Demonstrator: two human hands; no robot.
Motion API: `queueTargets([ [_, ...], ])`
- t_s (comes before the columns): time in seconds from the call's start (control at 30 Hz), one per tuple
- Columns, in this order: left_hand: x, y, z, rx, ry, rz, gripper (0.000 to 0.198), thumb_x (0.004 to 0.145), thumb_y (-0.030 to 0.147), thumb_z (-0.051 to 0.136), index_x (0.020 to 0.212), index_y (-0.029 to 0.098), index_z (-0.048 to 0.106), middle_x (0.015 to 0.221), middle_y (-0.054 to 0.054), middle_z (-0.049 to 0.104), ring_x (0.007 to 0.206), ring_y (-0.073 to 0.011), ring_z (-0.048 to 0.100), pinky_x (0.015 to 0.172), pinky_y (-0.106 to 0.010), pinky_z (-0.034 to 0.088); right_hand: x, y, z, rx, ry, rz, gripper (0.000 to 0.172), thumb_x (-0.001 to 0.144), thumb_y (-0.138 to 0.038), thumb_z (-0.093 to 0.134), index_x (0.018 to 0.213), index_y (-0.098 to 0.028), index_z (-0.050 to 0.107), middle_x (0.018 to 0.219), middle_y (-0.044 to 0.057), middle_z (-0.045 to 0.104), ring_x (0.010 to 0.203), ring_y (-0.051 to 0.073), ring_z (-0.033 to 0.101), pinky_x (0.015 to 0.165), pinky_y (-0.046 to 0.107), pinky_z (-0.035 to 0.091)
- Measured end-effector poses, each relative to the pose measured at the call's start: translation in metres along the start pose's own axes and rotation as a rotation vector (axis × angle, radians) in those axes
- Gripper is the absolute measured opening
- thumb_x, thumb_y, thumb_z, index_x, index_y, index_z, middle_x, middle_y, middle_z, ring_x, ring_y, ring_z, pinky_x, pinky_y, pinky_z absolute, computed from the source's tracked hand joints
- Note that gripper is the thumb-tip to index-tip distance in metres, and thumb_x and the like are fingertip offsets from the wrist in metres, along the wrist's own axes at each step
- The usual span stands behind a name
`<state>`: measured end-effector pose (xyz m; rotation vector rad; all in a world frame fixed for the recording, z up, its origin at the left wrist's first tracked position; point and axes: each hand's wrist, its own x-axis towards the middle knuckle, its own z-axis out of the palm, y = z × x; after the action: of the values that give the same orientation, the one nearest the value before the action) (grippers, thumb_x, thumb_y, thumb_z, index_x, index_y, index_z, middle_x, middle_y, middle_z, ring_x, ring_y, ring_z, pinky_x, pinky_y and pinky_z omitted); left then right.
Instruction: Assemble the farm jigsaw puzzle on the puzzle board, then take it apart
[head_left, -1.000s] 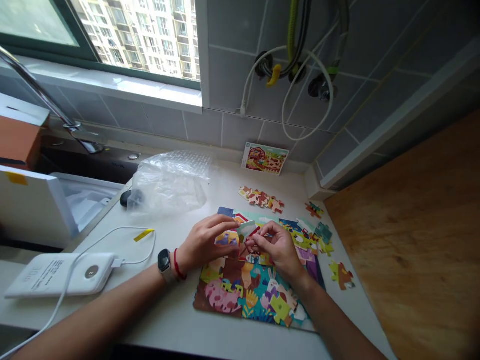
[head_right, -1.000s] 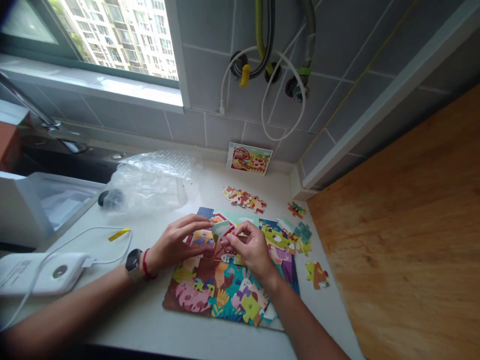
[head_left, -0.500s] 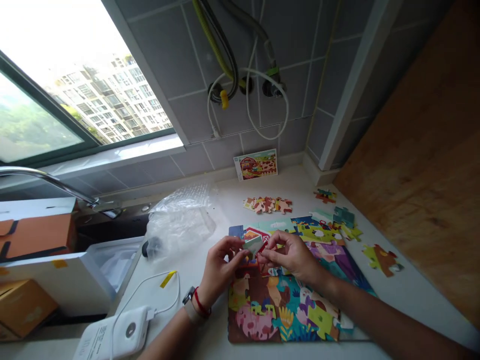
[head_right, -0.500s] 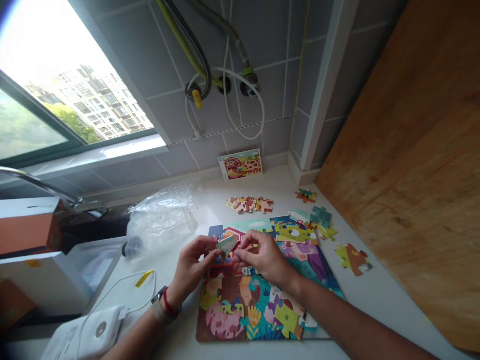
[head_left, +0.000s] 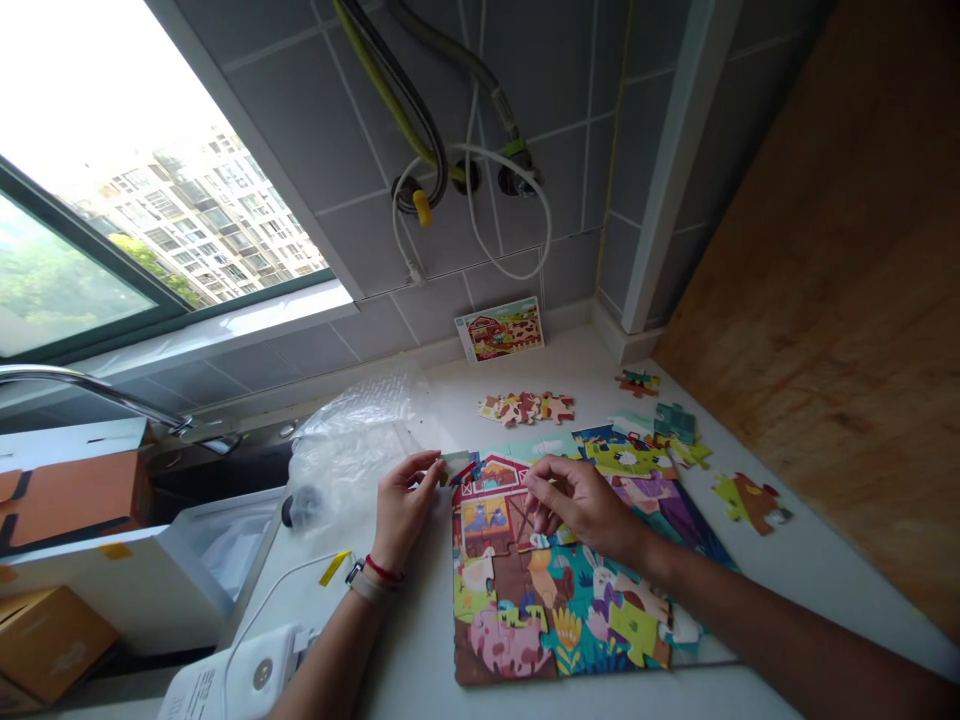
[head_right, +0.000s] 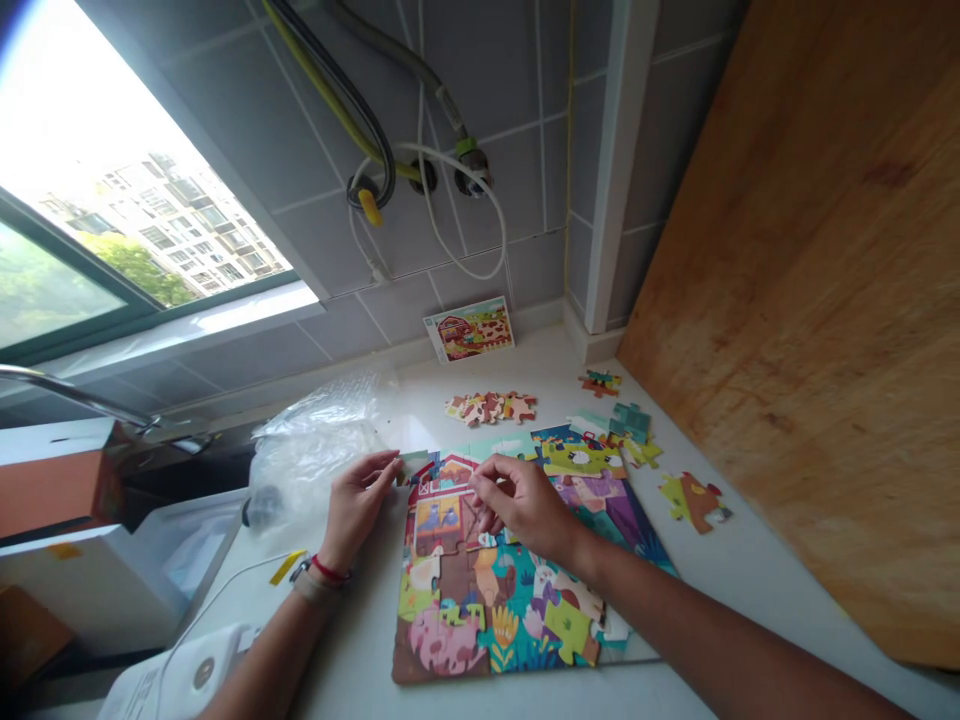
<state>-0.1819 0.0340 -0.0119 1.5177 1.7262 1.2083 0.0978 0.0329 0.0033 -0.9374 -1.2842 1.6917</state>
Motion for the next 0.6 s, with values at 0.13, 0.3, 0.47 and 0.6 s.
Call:
queueTargets([
  [0.13,-0.003,0.001,0.004,0.09,-0.004,0.046,0.034,0.089,0.053,0.074,0.099,0.021,0.079,0.093,-0.008,0.082,0.065,-0.0178,0.07,0.058,-0.028,0.057,-0.001,0.001,0.001,-0.018,-0.021,-0.013,0.044,0.088,-0.064,0.075,0.086,-0.02,0.069,0.074,0.0,0.072,0.057,0.014,0.071,0.053,0.023,0.057],
  [0.3,-0.006,0.001,0.009,0.167,-0.011,0.093,0.027,0.092,0.048,0.072,0.1,0.022,0.077,0.093,-0.006,0.081,0.067,-0.0175,0.068,0.064,-0.029,0.057,-0.001,-0.002,0.0,-0.026,-0.02,0.005,0.054,0.088,-0.073,0.069,0.081,-0.02,0.067,0.073,0.0,0.071,0.057,0.014,0.071,0.053,0.024,0.057],
  [0.47,-0.005,-0.001,0.011,0.157,-0.008,0.134,0.026,0.095,0.043,0.072,0.11,0.023,0.072,0.109,-0.006,0.077,0.072,-0.0156,0.069,0.067,-0.028,0.058,-0.001,-0.003,-0.002,-0.011,-0.027,0.008,0.061,0.088,-0.079,0.064,0.085,-0.019,0.068,0.075,0.002,0.071,0.058,0.014,0.068,0.054,0.025,0.056],
  [0.6,-0.006,0.0,0.01,0.184,0.048,0.264,0.024,0.097,0.041,0.071,0.112,0.023,0.071,0.119,-0.008,0.072,0.079,-0.0163,0.068,0.061,-0.026,0.056,-0.001,-0.001,-0.002,-0.026,-0.044,0.016,0.063,0.089,-0.08,0.063,0.084,-0.018,0.066,0.074,0.002,0.069,0.059,0.014,0.067,0.056,0.026,0.056],
])
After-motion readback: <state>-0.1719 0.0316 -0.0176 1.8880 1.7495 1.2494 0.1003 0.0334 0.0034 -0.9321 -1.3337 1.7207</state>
